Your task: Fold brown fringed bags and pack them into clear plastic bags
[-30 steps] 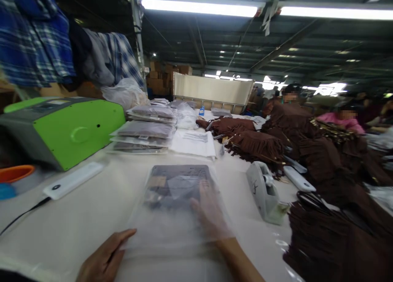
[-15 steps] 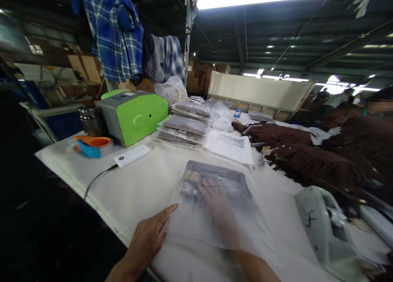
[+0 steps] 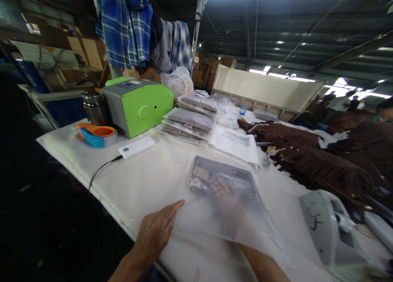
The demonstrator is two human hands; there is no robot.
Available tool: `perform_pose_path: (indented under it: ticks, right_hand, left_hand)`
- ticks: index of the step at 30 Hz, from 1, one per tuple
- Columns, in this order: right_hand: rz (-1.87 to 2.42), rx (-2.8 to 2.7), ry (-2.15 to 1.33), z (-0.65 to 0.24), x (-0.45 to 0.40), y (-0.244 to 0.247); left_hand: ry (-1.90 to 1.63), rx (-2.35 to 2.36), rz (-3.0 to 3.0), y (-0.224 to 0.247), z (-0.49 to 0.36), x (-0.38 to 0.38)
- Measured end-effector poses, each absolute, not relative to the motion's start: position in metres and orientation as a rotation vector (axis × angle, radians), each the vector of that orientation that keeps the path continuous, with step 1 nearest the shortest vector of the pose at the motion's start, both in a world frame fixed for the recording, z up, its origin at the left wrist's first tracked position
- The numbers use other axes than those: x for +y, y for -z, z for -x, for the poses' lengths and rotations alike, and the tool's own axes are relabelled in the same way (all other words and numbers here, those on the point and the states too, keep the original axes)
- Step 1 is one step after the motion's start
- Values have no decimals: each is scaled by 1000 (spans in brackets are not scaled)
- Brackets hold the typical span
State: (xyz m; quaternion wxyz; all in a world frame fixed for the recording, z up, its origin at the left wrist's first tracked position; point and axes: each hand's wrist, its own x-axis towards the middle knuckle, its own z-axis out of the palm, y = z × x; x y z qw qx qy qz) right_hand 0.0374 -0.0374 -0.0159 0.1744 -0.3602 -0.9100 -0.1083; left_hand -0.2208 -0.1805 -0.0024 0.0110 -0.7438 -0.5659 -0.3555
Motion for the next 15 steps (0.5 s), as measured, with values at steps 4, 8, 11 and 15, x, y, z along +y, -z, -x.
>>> perform_pose_path:
  ticks: [4,8,11,15]
  right_hand:
    - [1122,-2566,196,-27,-38,14]
    - [1231,-2490,219,-35,-56,4]
    - [1337,-2407,266,-69,-89,-1]
    - [1427,-2302,317,-118,-145,15]
  left_hand:
    - [1101,-1784,2333,-1,221,-180]
    - [1127,-1839,2295,1,226,-178]
    - [1159,-1874,2303,6,232,-175]
    - [1121,-1886,2340,7,236,-175]
